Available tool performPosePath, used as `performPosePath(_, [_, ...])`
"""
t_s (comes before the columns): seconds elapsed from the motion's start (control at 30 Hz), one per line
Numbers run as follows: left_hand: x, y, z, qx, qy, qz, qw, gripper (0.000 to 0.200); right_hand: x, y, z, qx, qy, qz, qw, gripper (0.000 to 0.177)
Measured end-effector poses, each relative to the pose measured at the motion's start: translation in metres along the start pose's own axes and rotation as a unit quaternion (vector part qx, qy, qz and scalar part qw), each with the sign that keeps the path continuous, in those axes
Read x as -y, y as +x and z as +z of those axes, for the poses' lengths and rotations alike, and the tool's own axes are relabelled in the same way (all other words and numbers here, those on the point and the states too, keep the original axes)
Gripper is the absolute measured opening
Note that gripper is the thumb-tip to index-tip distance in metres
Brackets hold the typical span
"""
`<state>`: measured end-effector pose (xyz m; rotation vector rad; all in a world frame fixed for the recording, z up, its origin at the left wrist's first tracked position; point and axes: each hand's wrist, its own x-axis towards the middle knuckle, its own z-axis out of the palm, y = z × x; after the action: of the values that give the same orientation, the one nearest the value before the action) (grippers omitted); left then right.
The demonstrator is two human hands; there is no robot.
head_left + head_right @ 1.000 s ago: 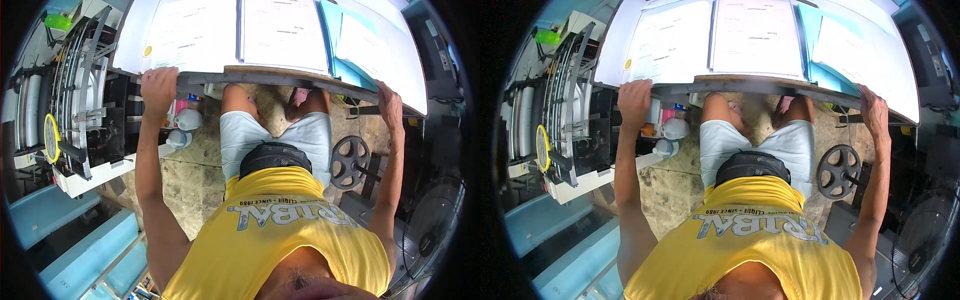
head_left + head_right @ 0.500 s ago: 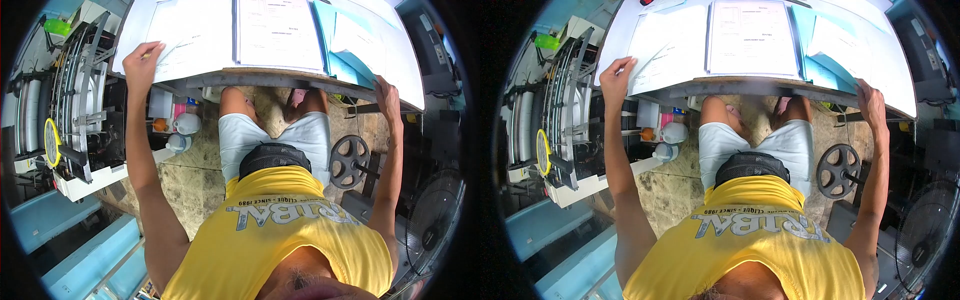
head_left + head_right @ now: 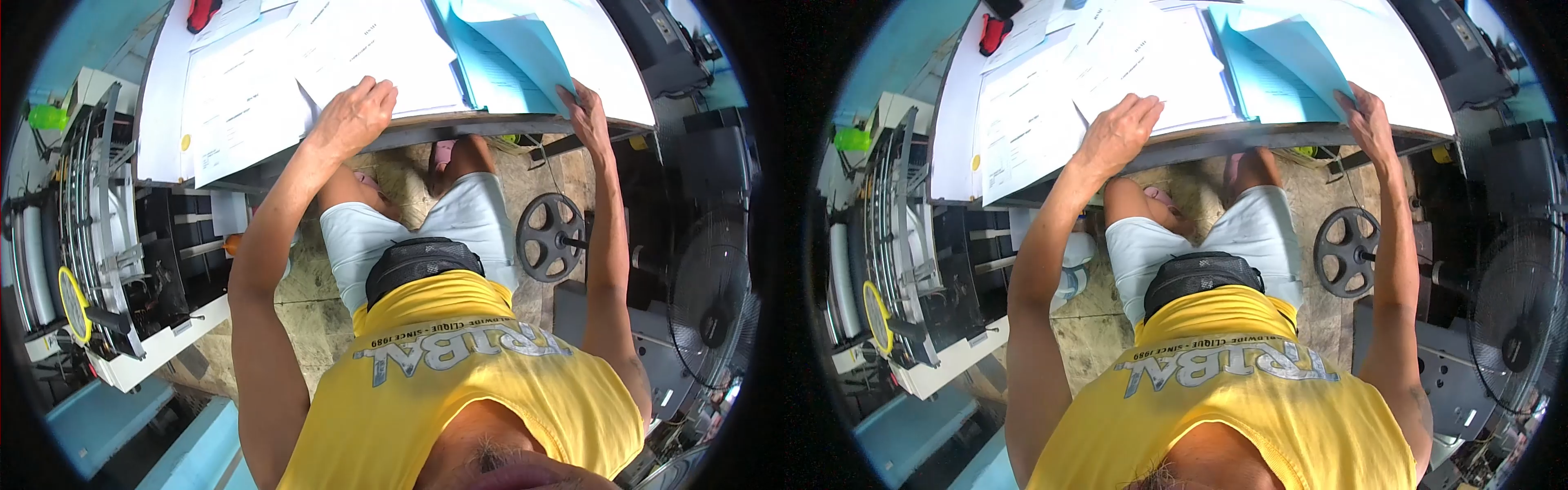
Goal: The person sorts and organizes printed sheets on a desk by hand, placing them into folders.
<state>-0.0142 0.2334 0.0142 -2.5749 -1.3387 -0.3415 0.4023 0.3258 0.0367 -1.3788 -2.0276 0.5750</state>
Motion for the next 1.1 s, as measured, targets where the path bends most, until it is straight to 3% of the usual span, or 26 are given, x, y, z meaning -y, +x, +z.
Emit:
performPosePath(0.17, [-0.007, -0.017, 0.012, -0.065, -0.026, 0.021, 0.997, 0.033, -0.002, 0.030, 0.017, -0.044, 0.015, -0.044, 0.998, 0.029])
performPosePath(0.27, [-0.006, -0.020, 0.012, -0.091, 0.003, 0.036, 0.995, 0.029, 0.037, 0.048, 0.044, -0.072, -0.001, -0.099, 0.992, 0.025])
performPosePath(0.3, [-0.003, -0.021, 0.014, -0.100, 0.017, 0.041, 0.994, 0.027, 0.052, 0.055, 0.049, -0.014, -0.074, -0.081, 0.994, 0.031])
performPosePath(0.47, [-0.007, -0.024, 0.016, -0.138, -0.038, -0.009, 0.990, 0.019, 0.118, 0.068, 0.096, -0.017, -0.164, -0.270, 0.949, 0.027])
performPosePath(0.6, [-0.013, -0.024, 0.011, -0.138, -0.120, -0.072, 0.980, 0.014, 0.137, 0.061, 0.131, 0.107, -0.246, -0.284, 0.921, 0.032])
performPosePath(0.73, [-0.004, -0.025, 0.007, -0.112, -0.194, -0.079, 0.971, 0.012, 0.137, 0.048, 0.138, 0.162, -0.255, -0.294, 0.907, 0.031])
performPosePath(0.83, [-0.004, -0.021, -0.007, -0.103, -0.126, -0.098, 0.982, 0.009, 0.142, 0.042, 0.132, 0.165, -0.194, -0.310, 0.916, 0.025])
performPosePath(0.93, [-0.007, -0.009, -0.023, -0.174, -0.020, -0.058, 0.983, 0.010, 0.146, 0.042, 0.130, 0.162, -0.198, -0.324, 0.911, 0.026])
performPosePath(1.03, [-0.024, 0.012, -0.038, -0.300, 0.133, -0.015, 0.945, 0.013, 0.141, 0.060, 0.135, 0.148, -0.239, -0.333, 0.900, 0.033])
performPosePath(1.1, [-0.048, 0.020, -0.026, -0.319, 0.114, 0.034, 0.940, 0.017, 0.155, 0.065, 0.122, 0.126, -0.237, -0.351, 0.897, 0.032])
